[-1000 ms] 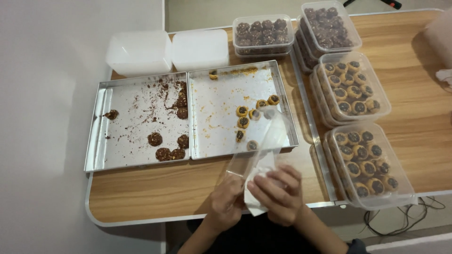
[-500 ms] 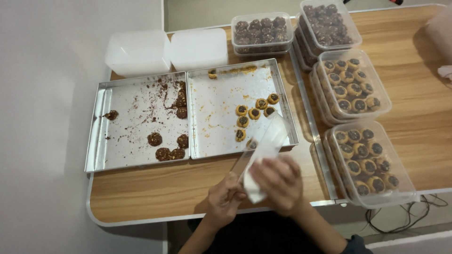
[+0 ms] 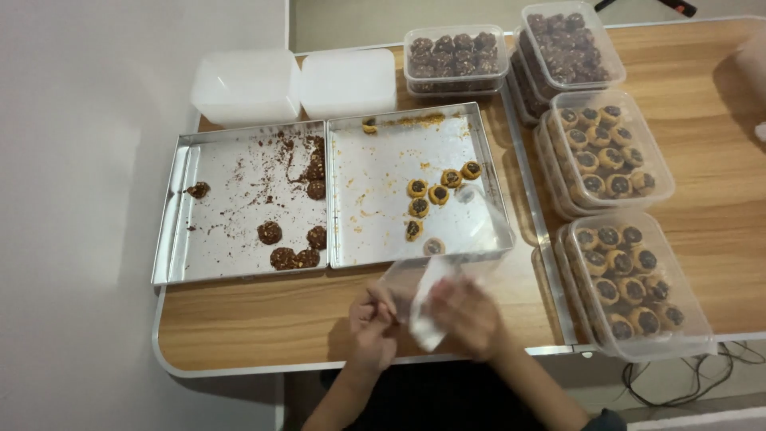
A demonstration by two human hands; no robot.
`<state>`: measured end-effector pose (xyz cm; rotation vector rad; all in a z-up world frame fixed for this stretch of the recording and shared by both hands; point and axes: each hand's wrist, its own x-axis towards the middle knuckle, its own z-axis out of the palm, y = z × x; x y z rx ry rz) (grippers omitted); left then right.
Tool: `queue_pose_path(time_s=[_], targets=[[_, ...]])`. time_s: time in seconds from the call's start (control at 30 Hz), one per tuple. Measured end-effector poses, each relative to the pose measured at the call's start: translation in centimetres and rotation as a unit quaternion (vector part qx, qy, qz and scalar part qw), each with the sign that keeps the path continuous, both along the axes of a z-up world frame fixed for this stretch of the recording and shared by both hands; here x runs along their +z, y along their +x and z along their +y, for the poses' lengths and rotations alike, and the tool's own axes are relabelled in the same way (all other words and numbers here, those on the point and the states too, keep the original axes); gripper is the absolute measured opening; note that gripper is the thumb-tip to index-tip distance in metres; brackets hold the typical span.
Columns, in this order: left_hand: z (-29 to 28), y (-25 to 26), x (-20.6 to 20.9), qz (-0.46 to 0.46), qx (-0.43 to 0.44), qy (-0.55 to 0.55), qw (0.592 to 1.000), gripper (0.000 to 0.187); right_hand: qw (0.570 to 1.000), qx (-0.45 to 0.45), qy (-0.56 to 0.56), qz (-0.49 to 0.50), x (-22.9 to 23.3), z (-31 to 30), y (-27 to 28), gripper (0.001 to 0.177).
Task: Cleaning a baking tray with a tissue and then transferring cookies into plastic containers.
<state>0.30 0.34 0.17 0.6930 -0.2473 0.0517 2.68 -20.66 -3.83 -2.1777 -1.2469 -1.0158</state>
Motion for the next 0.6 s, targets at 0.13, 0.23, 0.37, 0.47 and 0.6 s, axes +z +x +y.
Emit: queue_pose_path(time_s=[0.13,0.23,0.37,0.47,0.6], targets=[[1.0,0.4,-0.3,0.017,-0.004,-0.025,1.000,0.023,0.985,-0.107,0.103,0.086,7.4,0.5,1.8,0.042],[1.0,1.4,1.5,-0.023,-0.021,-0.059,0.998,0.018,0.985,-0.166,-0.030,-0.048,8.4,2.8,0.3,0.028],[1.5,3.2,1.7,-0.028,-0.045,-0.098,0.994,0.016,0.995,0.030,-0.067,0.067,9.0,3.5,-1.1,0.049],[2.1,3.8,0.7,0.013,-0.020,-0.145,0.989,0.016,0.991,-0.042,-0.124,0.033,9.2,1.8,0.3,0.044],[2.2,4.5,0.2,0.033,-0.027,-0.129,0.991,0.016,0.980,-0.171,-0.035,0.098,9.6,0.5,2.0,0.060]])
